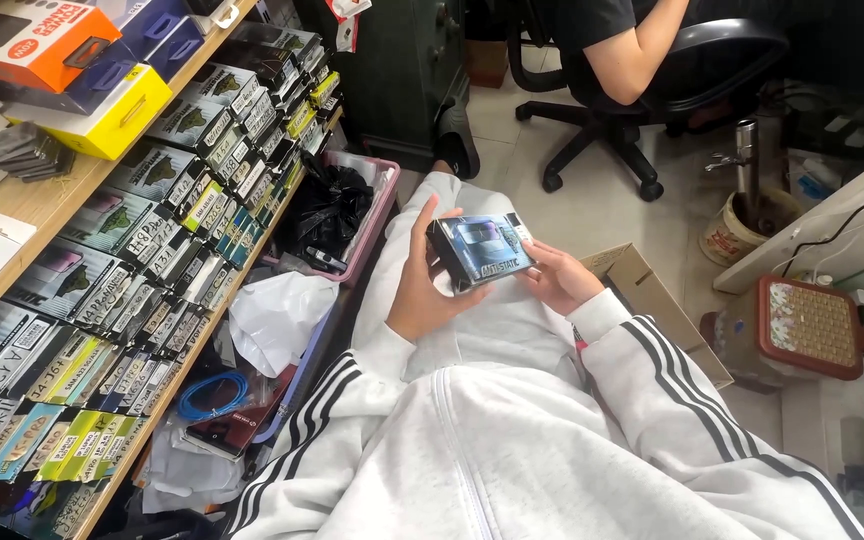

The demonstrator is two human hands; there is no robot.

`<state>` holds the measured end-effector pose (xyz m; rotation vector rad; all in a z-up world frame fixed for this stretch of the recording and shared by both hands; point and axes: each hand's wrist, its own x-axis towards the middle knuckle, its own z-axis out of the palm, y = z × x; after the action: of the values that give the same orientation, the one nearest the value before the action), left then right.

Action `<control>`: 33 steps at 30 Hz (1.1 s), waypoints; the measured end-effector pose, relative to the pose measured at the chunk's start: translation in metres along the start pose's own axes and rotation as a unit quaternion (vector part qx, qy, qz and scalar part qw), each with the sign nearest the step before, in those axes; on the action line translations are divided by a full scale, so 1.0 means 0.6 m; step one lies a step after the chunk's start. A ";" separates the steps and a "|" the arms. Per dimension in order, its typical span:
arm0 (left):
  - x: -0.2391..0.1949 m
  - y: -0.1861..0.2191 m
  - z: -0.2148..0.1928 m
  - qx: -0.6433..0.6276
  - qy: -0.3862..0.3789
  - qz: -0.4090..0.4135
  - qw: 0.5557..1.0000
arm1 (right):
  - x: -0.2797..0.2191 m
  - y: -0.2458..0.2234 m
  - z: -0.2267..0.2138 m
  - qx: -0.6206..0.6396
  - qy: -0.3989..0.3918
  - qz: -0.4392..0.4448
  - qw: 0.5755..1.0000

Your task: The person sits on a chair and handles small white packets and product boxes, placing them into a cardboard box on the floor. They repeatedly pick up items, inspect them, and stack them before moving them to the box.

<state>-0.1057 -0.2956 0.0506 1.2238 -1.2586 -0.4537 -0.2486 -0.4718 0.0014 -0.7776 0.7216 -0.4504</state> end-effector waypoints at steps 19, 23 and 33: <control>0.010 -0.072 -0.036 -0.130 0.271 0.158 0.941 | 0.095 0.040 -0.107 0.106 0.049 -0.087 0.989; 0.011 -0.102 -0.052 -0.369 0.319 -0.032 0.873 | 0.094 0.022 -0.101 0.168 0.081 -0.087 0.979; -0.022 -0.260 0.007 -0.511 -0.050 -0.359 0.779 | 0.024 0.013 -0.037 0.050 0.003 -0.146 0.988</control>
<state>-0.0608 -0.3423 -0.0922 0.6473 -0.3748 -1.5454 -0.2543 -0.4861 -0.0217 -0.7909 0.5868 -0.7481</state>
